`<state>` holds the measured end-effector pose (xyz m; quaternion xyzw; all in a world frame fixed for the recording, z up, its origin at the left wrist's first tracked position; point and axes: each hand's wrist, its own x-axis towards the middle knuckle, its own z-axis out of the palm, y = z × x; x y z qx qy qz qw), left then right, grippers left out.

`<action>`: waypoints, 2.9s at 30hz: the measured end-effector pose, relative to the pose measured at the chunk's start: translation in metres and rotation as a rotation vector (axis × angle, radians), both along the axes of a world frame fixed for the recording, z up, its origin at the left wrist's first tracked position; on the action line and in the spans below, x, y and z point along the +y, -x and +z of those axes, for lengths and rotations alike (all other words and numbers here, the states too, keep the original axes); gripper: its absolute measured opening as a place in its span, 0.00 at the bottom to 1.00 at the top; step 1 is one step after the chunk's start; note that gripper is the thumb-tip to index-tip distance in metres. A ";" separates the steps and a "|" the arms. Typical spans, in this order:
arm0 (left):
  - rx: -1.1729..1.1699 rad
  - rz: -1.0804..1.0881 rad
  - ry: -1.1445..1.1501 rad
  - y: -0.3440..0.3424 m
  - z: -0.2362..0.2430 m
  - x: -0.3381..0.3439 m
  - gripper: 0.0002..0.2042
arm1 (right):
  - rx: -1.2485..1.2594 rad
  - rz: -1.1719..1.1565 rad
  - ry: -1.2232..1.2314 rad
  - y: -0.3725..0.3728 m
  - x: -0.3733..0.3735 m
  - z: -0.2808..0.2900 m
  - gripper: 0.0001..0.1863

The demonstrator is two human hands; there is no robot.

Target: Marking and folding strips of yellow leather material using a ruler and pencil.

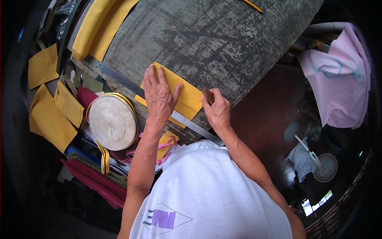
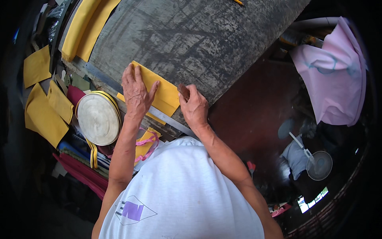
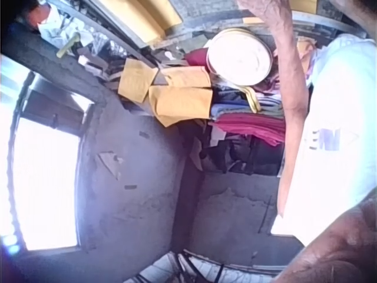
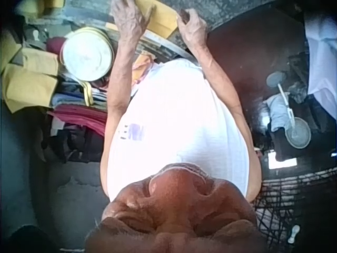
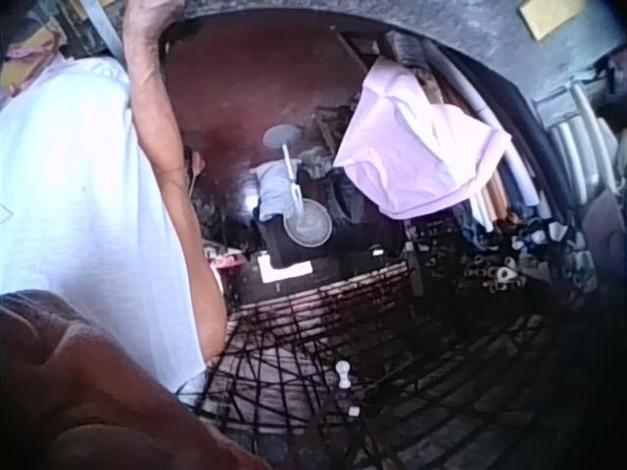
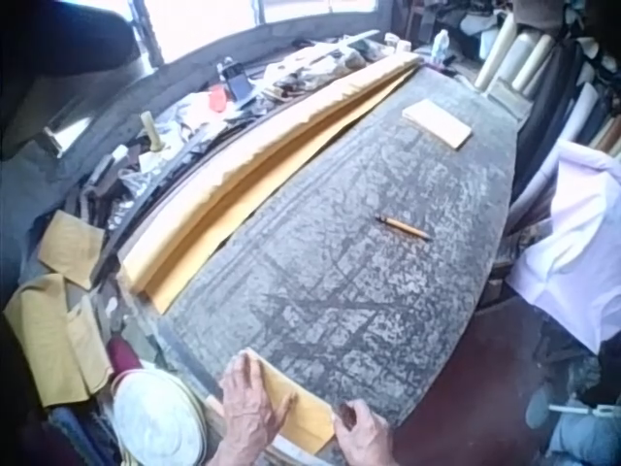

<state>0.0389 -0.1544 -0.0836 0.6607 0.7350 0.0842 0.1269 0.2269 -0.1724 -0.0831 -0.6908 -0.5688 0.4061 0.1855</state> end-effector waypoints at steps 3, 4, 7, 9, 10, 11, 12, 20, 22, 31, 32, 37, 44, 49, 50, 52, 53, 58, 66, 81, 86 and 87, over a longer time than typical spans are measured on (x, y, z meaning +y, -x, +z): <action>0.000 -0.013 -0.012 0.001 -0.001 -0.003 0.37 | 0.060 0.010 0.016 -0.004 0.000 0.002 0.12; 0.001 -0.009 -0.013 0.001 -0.001 -0.003 0.37 | 0.107 0.004 0.074 -0.006 0.000 0.003 0.12; -0.014 -0.014 0.003 0.006 0.002 -0.001 0.38 | 0.098 0.015 0.107 -0.007 0.004 0.005 0.13; -0.010 -0.035 0.018 0.008 0.001 -0.003 0.40 | 0.093 0.030 0.093 -0.008 0.003 0.006 0.13; -0.009 -0.029 0.013 0.008 0.001 -0.002 0.40 | 0.087 0.040 0.082 -0.008 0.003 0.007 0.14; -0.015 -0.038 0.019 0.009 0.001 -0.001 0.42 | 0.087 0.048 0.076 -0.008 0.003 0.008 0.14; -0.019 -0.046 0.024 0.010 0.001 -0.001 0.44 | 0.102 0.050 0.068 -0.007 0.004 0.010 0.14; 0.009 -0.034 0.020 0.013 -0.008 -0.007 0.50 | -0.309 0.425 -0.365 -0.003 -0.005 0.020 0.13; -0.010 -0.034 -0.017 0.011 -0.009 -0.006 0.50 | -0.228 0.691 -0.464 -0.013 -0.012 0.006 0.20; -0.237 0.344 -0.443 0.033 -0.003 -0.034 0.22 | -0.056 0.493 -0.352 -0.046 -0.057 0.031 0.18; -0.232 0.358 -0.453 0.035 0.002 -0.048 0.22 | -0.142 0.466 -0.322 -0.055 -0.072 0.031 0.12; -0.265 0.362 -0.400 0.028 -0.001 -0.097 0.20 | -0.229 0.555 0.203 -0.076 -0.108 0.029 0.18; -0.136 0.307 -0.331 0.004 -0.001 -0.096 0.21 | 0.049 0.560 -0.007 -0.089 -0.105 0.018 0.22; -0.014 0.278 -0.246 -0.002 -0.017 -0.091 0.28 | 0.009 0.590 -0.077 -0.098 -0.091 0.016 0.21; 0.003 0.274 -0.220 -0.003 -0.020 -0.091 0.29 | 0.008 0.593 -0.077 -0.100 -0.090 0.015 0.21; 0.021 0.270 -0.194 -0.005 -0.023 -0.091 0.30 | 0.033 0.573 -0.057 -0.100 -0.089 0.015 0.22; 0.009 0.272 -0.175 -0.005 -0.024 -0.093 0.31 | 0.034 0.574 -0.057 -0.101 -0.089 0.014 0.22; 0.003 0.280 -0.142 -0.007 -0.028 -0.094 0.32 | 0.039 0.573 -0.021 -0.104 -0.091 0.006 0.22; 0.045 0.271 -0.099 -0.008 -0.028 -0.095 0.32 | 0.027 0.584 0.011 -0.102 -0.087 0.008 0.22; 0.038 0.189 -0.021 0.001 -0.023 -0.097 0.45 | 0.047 0.614 0.043 -0.101 -0.081 0.008 0.22; 0.010 0.159 0.037 -0.001 -0.015 -0.096 0.61 | 0.030 0.624 0.054 -0.102 -0.080 0.010 0.23; 0.015 0.165 0.062 -0.002 -0.015 -0.095 0.65 | 0.030 0.625 0.054 -0.102 -0.080 0.009 0.23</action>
